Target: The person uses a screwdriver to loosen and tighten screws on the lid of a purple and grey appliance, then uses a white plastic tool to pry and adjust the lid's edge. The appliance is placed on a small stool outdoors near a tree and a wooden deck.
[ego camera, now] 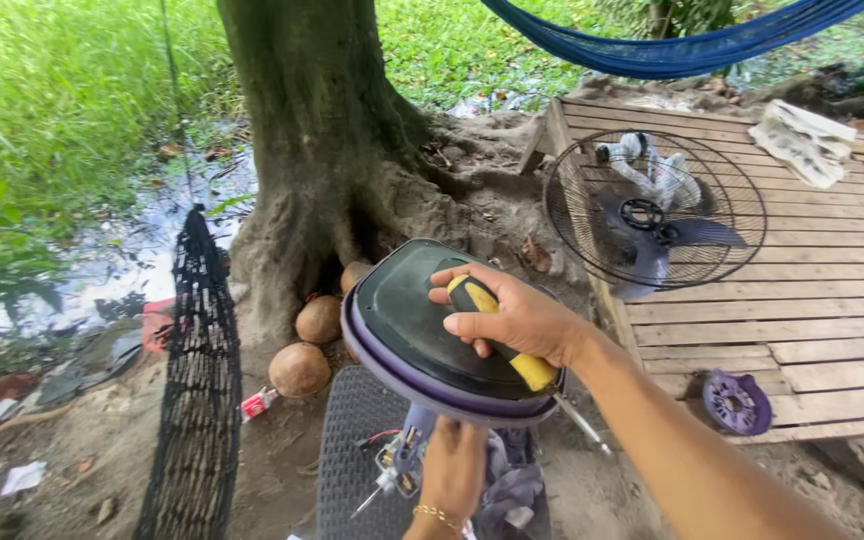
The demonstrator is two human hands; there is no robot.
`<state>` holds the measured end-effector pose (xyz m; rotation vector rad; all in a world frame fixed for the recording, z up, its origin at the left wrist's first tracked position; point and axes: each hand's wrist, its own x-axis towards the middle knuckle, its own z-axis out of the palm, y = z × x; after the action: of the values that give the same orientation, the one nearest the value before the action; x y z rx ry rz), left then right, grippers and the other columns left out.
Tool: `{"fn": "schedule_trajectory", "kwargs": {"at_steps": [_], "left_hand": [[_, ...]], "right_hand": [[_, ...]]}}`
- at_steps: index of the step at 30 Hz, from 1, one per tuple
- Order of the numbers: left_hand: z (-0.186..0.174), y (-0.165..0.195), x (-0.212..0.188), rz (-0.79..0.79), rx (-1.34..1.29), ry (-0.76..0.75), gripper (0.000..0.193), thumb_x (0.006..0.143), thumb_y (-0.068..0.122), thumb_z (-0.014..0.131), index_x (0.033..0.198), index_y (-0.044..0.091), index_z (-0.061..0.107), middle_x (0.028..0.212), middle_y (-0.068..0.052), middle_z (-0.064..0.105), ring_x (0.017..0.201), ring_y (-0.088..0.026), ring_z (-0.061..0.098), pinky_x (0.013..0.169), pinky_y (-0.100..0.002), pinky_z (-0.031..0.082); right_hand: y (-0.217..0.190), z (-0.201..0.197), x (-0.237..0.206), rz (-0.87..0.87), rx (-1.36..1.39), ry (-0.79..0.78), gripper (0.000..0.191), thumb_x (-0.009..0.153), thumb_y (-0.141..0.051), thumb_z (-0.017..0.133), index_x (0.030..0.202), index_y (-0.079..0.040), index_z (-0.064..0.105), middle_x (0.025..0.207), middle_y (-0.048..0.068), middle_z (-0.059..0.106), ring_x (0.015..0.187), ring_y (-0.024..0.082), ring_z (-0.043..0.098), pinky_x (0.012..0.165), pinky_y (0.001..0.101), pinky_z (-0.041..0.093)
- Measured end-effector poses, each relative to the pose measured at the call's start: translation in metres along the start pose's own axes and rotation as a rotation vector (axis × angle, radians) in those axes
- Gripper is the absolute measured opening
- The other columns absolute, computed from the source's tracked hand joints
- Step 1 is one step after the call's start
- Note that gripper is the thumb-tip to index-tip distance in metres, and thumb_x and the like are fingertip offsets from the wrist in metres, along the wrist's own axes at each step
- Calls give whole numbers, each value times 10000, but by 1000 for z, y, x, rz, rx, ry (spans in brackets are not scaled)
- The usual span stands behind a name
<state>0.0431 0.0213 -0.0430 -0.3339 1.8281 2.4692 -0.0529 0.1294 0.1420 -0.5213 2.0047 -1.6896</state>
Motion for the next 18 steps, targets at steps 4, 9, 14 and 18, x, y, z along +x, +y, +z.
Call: {"fn": "schedule_trajectory", "kwargs": {"at_steps": [4, 9, 14, 18], "left_hand": [[-62, 24, 22, -213, -657, 22, 430, 938, 559, 477, 734, 181, 453, 593, 47, 390, 479, -88, 344, 458, -267, 282], [-106, 90, 35, -221, -11, 139, 526, 929, 640, 545, 886, 117, 587, 772, -24, 542, 694, -169, 491, 627, -318, 365], [-120, 104, 42, -103, 285, 242, 753, 843, 618, 556, 1176, -35, 728, 1118, -176, 759, 1102, -273, 688, 1010, -343, 453], [-104, 95, 41, -74, 212, 251, 702, 856, 589, 557, 1110, -37, 751, 1052, -170, 781, 1014, -244, 713, 945, -345, 493]], "right_hand": [[26, 1, 46, -9, -43, 9, 579, 872, -239, 712, 1397, -70, 537, 1392, 118, 651, 702, 67, 575, 613, 236, 542], [20, 49, 68, -30, -50, 4, 498, 976, -356, 576, 1393, -86, 546, 1377, 127, 665, 735, 79, 588, 596, 241, 538], [39, 68, 76, -128, -13, 183, 434, 986, -247, 484, 1411, -192, 551, 1276, 84, 626, 742, 109, 607, 580, 270, 547], [80, 26, 25, -282, 315, 606, 289, 974, -153, 446, 1175, -107, 647, 1138, 104, 633, 846, 199, 663, 653, 354, 583]]}}
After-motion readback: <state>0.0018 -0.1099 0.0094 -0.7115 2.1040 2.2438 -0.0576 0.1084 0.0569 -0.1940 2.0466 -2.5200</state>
